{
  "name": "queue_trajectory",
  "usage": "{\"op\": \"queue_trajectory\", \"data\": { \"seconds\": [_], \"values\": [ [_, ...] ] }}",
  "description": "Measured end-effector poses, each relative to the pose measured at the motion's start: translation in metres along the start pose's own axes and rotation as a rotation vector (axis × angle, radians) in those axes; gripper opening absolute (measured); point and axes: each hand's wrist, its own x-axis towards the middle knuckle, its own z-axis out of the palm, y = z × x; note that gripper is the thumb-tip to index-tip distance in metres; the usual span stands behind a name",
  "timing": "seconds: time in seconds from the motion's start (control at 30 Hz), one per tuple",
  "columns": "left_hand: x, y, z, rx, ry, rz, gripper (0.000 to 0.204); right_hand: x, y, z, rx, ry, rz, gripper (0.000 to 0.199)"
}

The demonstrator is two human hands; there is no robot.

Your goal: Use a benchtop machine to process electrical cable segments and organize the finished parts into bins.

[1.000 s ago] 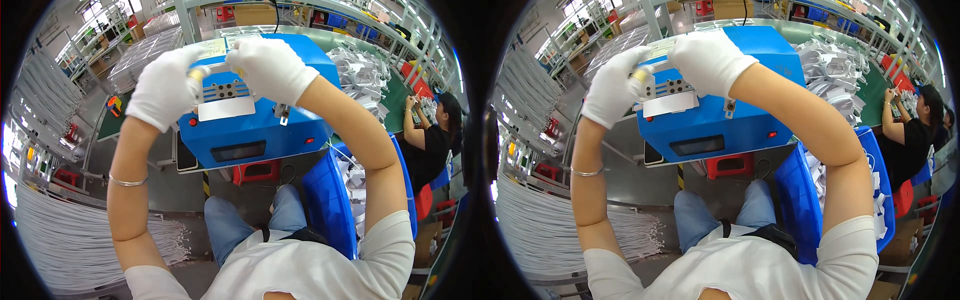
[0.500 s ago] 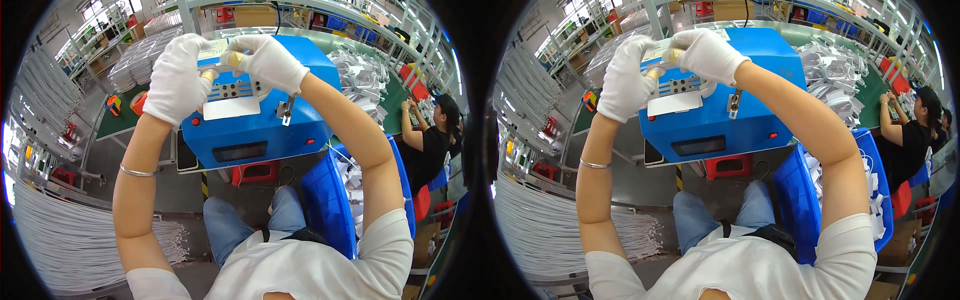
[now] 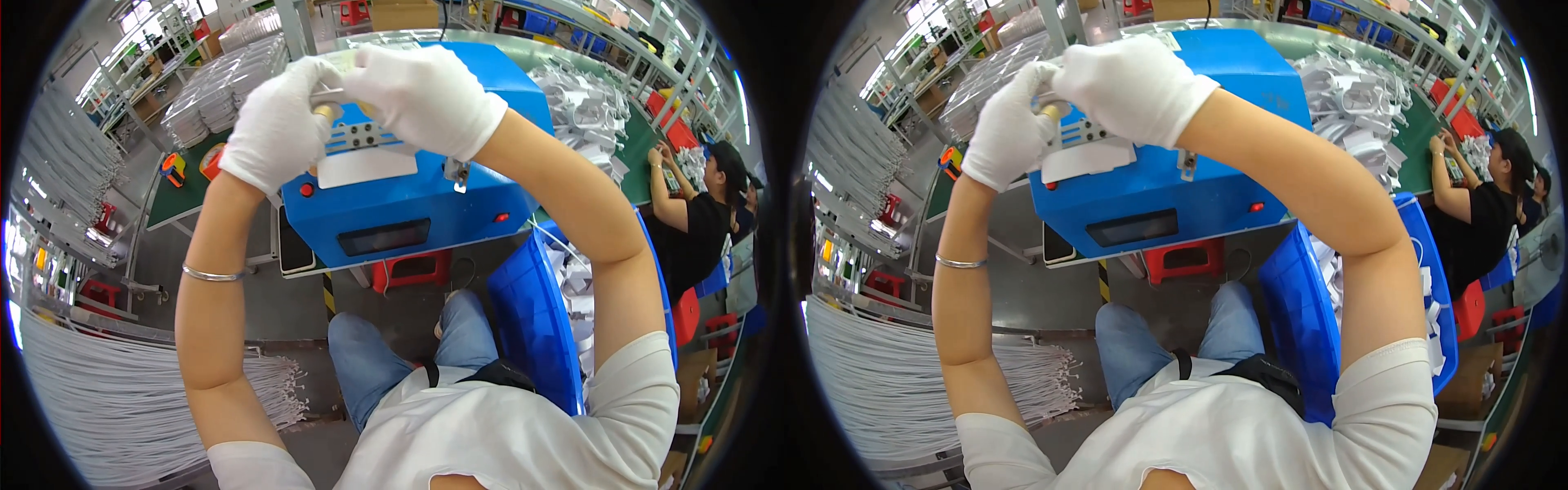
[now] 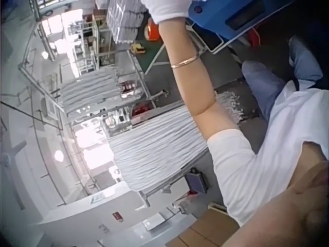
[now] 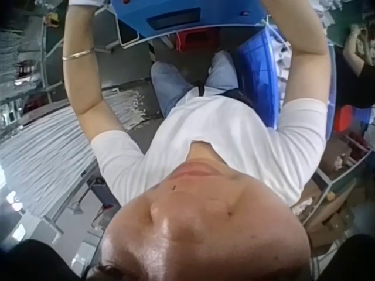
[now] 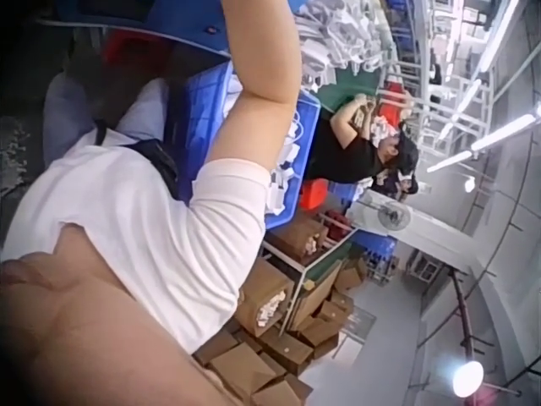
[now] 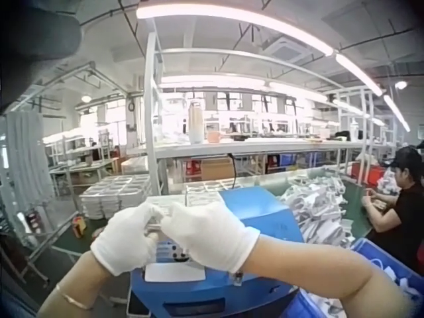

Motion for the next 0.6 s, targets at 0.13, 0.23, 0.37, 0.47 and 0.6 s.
{"op": "queue_trajectory", "data": {
  "seconds": [0.13, 0.23, 0.37, 0.47, 0.6],
  "values": [
    [0.004, -0.012, 0.005, 0.009, 0.009, 0.167, 0.018, 0.005, 0.011, 0.001, 0.066, -0.121, 0.095, 0.014],
    [0.020, 0.000, 0.023, -0.132, -0.025, 0.228, 0.024, 0.009, 0.034, -0.028, 0.337, -0.317, 0.307, 0.044],
    [0.008, -0.043, 0.005, -0.022, -0.177, -0.078, 0.013, 0.004, 0.024, -0.021, 0.608, -0.664, 0.469, 0.066],
    [0.011, -0.059, -0.001, 0.004, -0.229, -0.091, 0.013, -0.016, 0.022, -0.031, 0.615, -0.653, 0.552, 0.064],
    [0.005, -0.067, 0.001, 0.029, -0.248, -0.199, 0.031, -0.042, 0.013, -0.039, 0.641, -0.638, 0.641, 0.062]
  ]
}}
